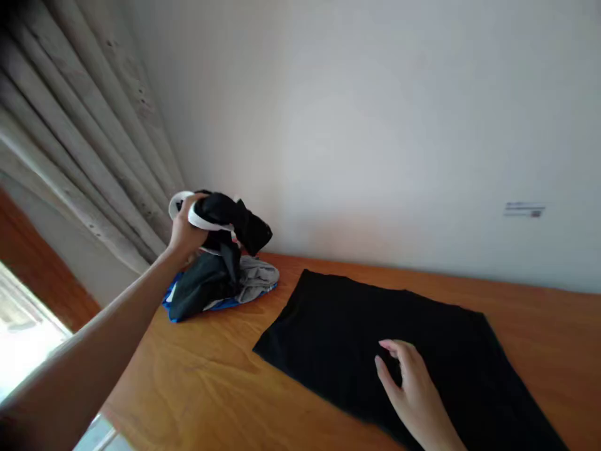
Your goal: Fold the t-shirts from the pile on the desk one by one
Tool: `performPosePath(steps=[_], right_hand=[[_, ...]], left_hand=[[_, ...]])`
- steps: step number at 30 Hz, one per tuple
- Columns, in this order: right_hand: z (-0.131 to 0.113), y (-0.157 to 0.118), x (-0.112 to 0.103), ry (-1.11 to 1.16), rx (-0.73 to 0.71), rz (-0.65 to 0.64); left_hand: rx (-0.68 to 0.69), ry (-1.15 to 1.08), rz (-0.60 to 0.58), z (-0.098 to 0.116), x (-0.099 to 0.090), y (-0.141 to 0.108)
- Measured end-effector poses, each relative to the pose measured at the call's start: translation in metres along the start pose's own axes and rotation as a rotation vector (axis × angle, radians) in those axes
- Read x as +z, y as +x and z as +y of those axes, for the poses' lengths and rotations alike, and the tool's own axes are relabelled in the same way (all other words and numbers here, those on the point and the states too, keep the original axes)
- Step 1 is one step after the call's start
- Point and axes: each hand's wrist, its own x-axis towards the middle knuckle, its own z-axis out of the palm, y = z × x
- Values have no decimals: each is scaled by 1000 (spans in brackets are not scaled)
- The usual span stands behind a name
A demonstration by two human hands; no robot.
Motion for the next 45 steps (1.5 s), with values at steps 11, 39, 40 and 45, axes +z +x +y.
performPosePath(steps=[11,39,40,45], right_hand=[[-31,6,-15,-9,-85,-42],[29,21,-97,-792,654,80],[30,21,-98,-770,649,81],[34,19,-95,-737,570,122]], left_hand=[[-184,389,-677,37,74,-159],[-149,-248,-539,200,153,-211],[-151,-259,-536,201,153,-211],[-5,-385,-470,205,148,-215]])
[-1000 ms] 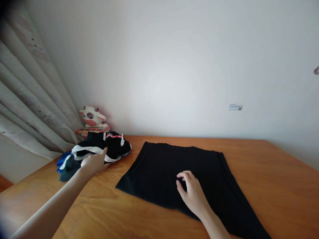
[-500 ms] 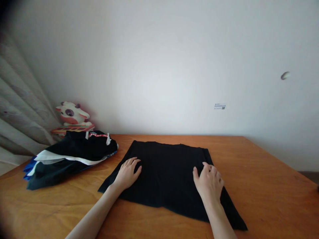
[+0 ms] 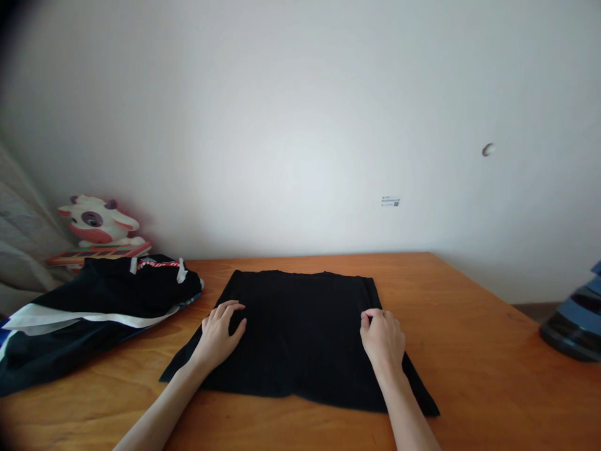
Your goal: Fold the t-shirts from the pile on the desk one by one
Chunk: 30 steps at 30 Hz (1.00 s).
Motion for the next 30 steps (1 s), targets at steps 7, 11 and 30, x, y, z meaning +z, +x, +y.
performPosePath(steps=[7,11,30], right_hand=[[22,14,11,110,118,65],[32,22,10,142,83,26],[-123,-114,-22,765,-1160,-178]], left_hand=[[163,-72,-123,4,-4,-2],[150,-60,-135,7,-6,-2],[-173,-795,-317,44,-26,-14]])
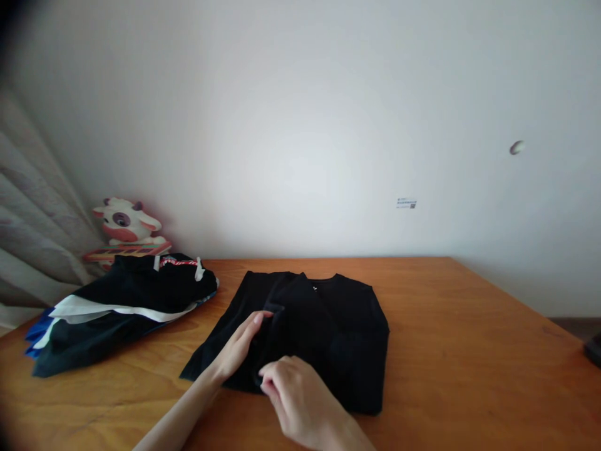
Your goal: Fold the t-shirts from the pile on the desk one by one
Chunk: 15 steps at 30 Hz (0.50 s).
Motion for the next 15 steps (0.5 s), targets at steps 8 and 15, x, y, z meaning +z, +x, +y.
performPosePath(steps=[8,15], right_hand=[[26,-5,-30,-201,207,263],[81,-32,-48,-454,391,244]], left_hand=[[11,-489,188,8,-4,4],[-176,-749,726,-9,-89,18]])
